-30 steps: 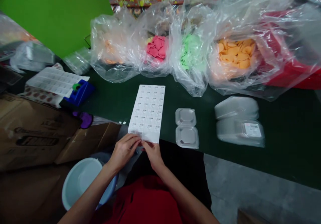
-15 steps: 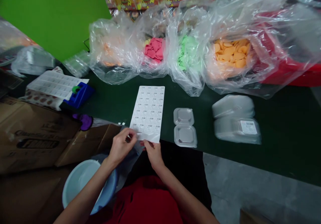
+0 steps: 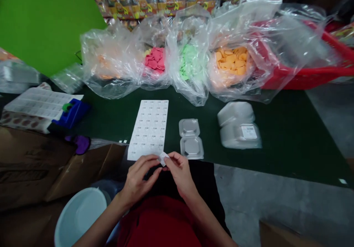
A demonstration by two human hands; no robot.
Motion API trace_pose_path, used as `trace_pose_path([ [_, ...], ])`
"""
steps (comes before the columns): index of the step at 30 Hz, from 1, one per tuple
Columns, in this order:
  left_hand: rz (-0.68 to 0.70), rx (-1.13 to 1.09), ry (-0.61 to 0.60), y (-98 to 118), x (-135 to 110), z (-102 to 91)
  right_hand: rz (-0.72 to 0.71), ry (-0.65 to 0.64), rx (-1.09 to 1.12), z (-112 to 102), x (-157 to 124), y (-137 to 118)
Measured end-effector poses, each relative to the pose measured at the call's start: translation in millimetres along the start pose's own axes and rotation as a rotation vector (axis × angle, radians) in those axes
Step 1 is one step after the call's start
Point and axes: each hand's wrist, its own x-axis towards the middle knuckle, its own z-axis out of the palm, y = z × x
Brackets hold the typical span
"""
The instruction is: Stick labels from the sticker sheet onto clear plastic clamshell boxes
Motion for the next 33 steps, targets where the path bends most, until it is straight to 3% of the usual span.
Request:
trace_pose_path([
  [3,-0.120,-0.098,-0.058,5,26,-3.0,-0.144,-0.049,-0.197,-14,-1,-13],
  [7,-0.076,-0.196,-0.255,14,61,-2.3,-0.221,-0.098,-0.356,-30,-10,-32],
  [9,-0.121,-0.242,-0.227,20,74,4.2,-0.218,-0.015,-0.328,-42,-15,-40],
  [12,-0.265,-0.344,-0.059,26,88,22.7,-0.210,0.227,-0.210,-69,-19,-49],
  [14,-0.381,-0.438,-0.015,26,94,40.1,-0.230,0.352,-0.179,-88,-20,-54],
  [18,-0.537,-0.602,-0.036,21,99,75.9,-0.263,0.419,-0.178,-113,-19,-53],
  [21,-0.581,-0.632,-0.035,18,98,91.3,-0.287,0.419,-0.167,-117,-15,-46],
  [27,-0.598,-0.598,-0.062,16,98,97.7,-0.365,0.414,-0.218,-108,-6,-38],
  [33,-0.555,-0.521,-0.076,16,98,99.9,-0.547,0.364,-0.583,-97,8,-27],
])
